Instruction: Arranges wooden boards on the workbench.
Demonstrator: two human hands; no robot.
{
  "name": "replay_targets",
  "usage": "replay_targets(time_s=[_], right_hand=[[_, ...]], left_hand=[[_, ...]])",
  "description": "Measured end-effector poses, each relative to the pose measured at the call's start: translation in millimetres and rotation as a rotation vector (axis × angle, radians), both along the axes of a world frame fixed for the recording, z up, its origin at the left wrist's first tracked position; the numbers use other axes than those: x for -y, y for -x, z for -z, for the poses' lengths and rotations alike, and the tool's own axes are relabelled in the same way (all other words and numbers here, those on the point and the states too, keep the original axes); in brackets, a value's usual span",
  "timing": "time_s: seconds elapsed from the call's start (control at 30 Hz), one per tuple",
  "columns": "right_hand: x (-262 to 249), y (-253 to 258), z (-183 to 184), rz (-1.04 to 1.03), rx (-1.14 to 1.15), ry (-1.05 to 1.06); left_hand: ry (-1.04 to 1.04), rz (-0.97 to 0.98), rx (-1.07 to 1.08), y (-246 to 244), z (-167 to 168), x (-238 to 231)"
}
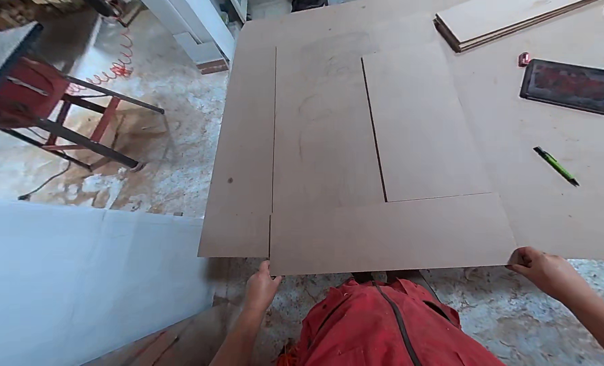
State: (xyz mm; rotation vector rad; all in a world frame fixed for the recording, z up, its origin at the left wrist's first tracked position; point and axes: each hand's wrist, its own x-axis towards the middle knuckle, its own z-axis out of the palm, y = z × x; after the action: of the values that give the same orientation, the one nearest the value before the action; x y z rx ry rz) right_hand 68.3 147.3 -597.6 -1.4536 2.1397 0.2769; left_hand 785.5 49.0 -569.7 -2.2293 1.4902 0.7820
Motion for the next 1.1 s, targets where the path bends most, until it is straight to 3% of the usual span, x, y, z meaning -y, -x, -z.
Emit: replay_targets(time_s=[0.27,0.53,0.67,0.77,0.87,0.97,1.1], right_hand=[[6,6,3,0.053,0.025,-0.063],[23,-1,-19,0.008,0.018,-0.186],[42,6,-44,0.121,0.137,-0.165],[63,11,-45,0.257,0.117,0.129],[103,8,-22,0.403,0.138,0.39],[138,-2,9,0.516,0.194,0.522],[158,-22,39,0.584,0.124,0.638]], left_hand=[[-0.029,0.023,-0.003,4,4,5],[-0.006,0.052,-0.017,0,3,7],[0.087,0.178,-0.015,7,-21,13],[0.245,0.287,-0.092,52,-27,40],[0.398,0.412,-0.292,144,-10,82],[0.468,0.545,-0.361,250,19,125],[0.551,0.63,-0.383,341,56,164]])
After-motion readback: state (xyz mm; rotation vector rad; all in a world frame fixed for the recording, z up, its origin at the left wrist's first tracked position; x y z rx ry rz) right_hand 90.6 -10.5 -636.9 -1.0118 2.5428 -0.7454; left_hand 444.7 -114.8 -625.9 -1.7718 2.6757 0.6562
